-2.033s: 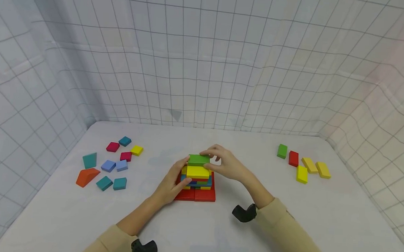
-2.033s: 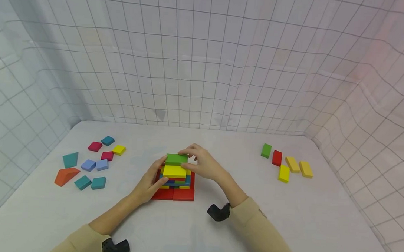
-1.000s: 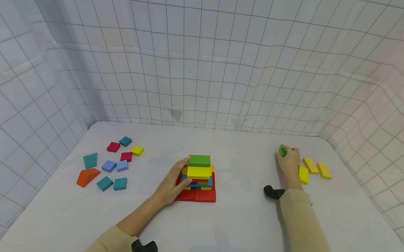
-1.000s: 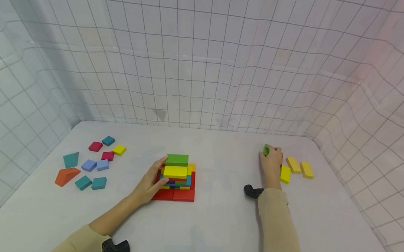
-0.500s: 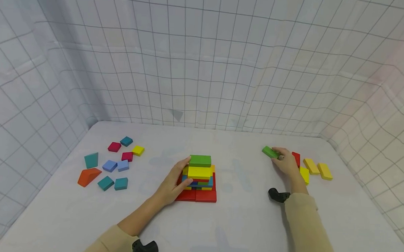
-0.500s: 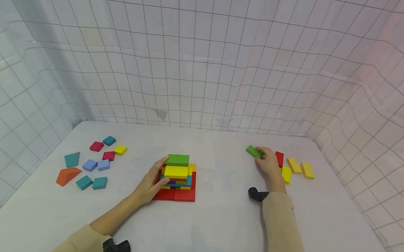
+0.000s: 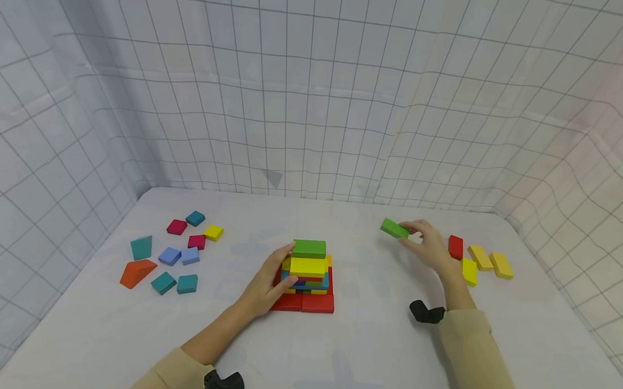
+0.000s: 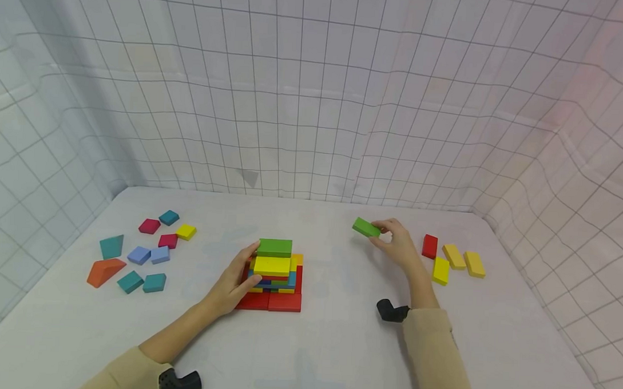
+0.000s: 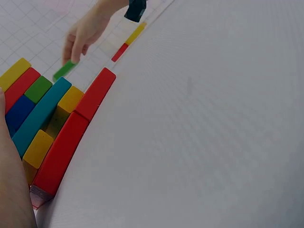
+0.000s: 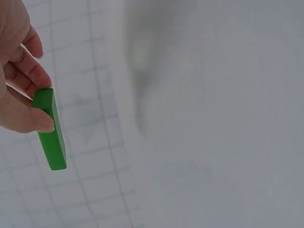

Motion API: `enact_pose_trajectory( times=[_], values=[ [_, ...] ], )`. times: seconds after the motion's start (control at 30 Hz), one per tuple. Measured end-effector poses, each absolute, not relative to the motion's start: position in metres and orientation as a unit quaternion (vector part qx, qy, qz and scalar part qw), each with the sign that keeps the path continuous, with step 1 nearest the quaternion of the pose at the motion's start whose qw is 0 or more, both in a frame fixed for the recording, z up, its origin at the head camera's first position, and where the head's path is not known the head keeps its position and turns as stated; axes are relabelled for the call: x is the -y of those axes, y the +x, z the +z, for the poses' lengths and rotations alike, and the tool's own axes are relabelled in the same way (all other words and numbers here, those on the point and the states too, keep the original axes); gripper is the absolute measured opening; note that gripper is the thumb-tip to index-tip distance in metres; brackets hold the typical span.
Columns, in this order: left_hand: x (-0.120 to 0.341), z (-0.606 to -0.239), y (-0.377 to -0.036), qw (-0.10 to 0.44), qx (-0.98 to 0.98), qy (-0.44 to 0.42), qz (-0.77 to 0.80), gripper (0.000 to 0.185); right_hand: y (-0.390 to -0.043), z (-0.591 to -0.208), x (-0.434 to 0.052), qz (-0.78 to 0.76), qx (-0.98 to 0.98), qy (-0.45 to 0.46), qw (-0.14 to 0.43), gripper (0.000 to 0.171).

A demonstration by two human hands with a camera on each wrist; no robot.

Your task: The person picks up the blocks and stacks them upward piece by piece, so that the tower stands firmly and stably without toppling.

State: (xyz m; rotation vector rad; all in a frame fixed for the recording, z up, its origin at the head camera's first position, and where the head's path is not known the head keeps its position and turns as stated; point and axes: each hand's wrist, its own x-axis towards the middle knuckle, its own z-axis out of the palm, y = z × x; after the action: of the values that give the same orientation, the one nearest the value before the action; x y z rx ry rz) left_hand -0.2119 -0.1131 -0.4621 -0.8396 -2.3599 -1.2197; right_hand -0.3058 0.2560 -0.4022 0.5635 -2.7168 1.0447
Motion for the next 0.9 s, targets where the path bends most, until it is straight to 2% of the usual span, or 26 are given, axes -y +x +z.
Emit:
enact_pose_trajectory(
  times=[0.17, 0.3, 0.43, 0.57, 0.9],
  values=[
    [0.113, -0.462, -0.212, 0.181, 0.832, -0.297, -0.432, 0.061, -0.277, -0.37, -0.212, 0.383, 0.867, 0.303, 0.101, 0.034],
    [0.113, -0.462, -0.212, 0.181, 0.831, -0.296, -0.435, 0.061, -0.245, -0.343, -0.174, 0.381, 0.846, 0.366, 0.076, 0.033],
    [0.113, -0.462, -0.212, 0.178, 0.83, -0.296, -0.438, 0.061, -0.226, -0.341, -0.148, 0.376, 0.837, 0.397, 0.033, 0.032],
    [0.112, -0.462, -0.212, 0.179, 0.83, -0.296, -0.437, 0.061, -0.227, -0.353, -0.135, 0.365, 0.832, 0.419, 0.007, 0.031],
    [0.112, -0.462, -0.212, 0.178, 0.83, -0.297, -0.437, 0.061, -0.224, -0.361, -0.116, 0.322, 0.835, 0.444, 0.048, 0.033]
  ],
)
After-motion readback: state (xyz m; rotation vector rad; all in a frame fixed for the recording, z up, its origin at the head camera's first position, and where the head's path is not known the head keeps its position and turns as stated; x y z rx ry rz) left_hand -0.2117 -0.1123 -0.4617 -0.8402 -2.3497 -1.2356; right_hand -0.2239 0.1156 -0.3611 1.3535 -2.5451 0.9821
